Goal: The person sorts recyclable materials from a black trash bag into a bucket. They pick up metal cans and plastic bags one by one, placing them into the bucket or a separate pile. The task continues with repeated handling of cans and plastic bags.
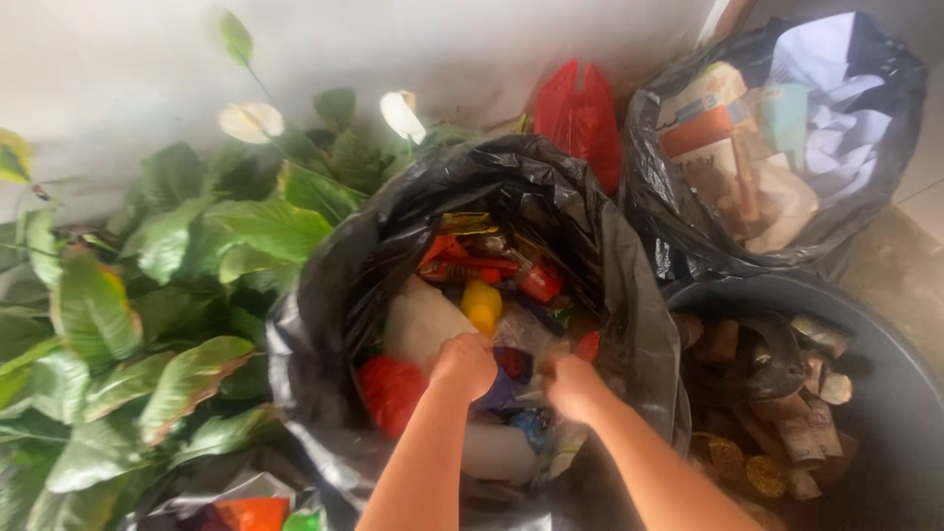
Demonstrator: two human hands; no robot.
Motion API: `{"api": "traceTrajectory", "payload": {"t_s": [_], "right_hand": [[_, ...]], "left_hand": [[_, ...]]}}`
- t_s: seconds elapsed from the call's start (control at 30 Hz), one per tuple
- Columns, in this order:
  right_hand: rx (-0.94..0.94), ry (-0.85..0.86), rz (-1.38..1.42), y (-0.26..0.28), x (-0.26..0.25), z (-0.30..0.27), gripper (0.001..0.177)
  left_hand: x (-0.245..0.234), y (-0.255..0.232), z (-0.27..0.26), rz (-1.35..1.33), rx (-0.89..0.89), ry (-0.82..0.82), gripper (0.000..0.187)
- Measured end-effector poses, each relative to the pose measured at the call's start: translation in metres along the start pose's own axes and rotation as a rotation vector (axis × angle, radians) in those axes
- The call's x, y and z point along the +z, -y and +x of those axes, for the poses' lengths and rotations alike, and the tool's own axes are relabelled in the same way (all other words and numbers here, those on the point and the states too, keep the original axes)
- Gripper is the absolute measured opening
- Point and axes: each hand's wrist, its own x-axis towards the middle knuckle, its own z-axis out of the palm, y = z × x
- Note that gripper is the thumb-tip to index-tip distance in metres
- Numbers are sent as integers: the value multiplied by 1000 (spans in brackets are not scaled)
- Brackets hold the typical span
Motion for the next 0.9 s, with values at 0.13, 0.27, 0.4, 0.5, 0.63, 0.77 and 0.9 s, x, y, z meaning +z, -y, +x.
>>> {"api": "traceTrajectory", "payload": {"t_s": [0.13, 0.27, 0.4, 0.5, 0.63, 0.77, 0.9], "right_hand": [[-111, 120, 35, -2, 28, 37, 51], [-356, -31, 14, -2, 55, 62, 55], [-168, 41, -131, 9, 65, 65, 75], [-118, 12, -186, 18, 59, 58, 64], [-244, -31, -497, 14, 60, 62, 44], [-367, -41, -455, -3, 60, 56, 25], [-255, 202, -370, -11, 46, 40, 31]], "left_hand": [[-14, -18, 0, 71, -165, 5, 34], [8, 1, 16, 110, -150, -37, 31], [30, 17, 34, 89, -146, -51, 32], [37, 18, 40, 113, -145, -53, 31], [41, 18, 41, 135, -138, -53, 32], [28, 21, 33, 99, -119, -14, 31], [10, 14, 17, -65, -173, 35, 38]]}}
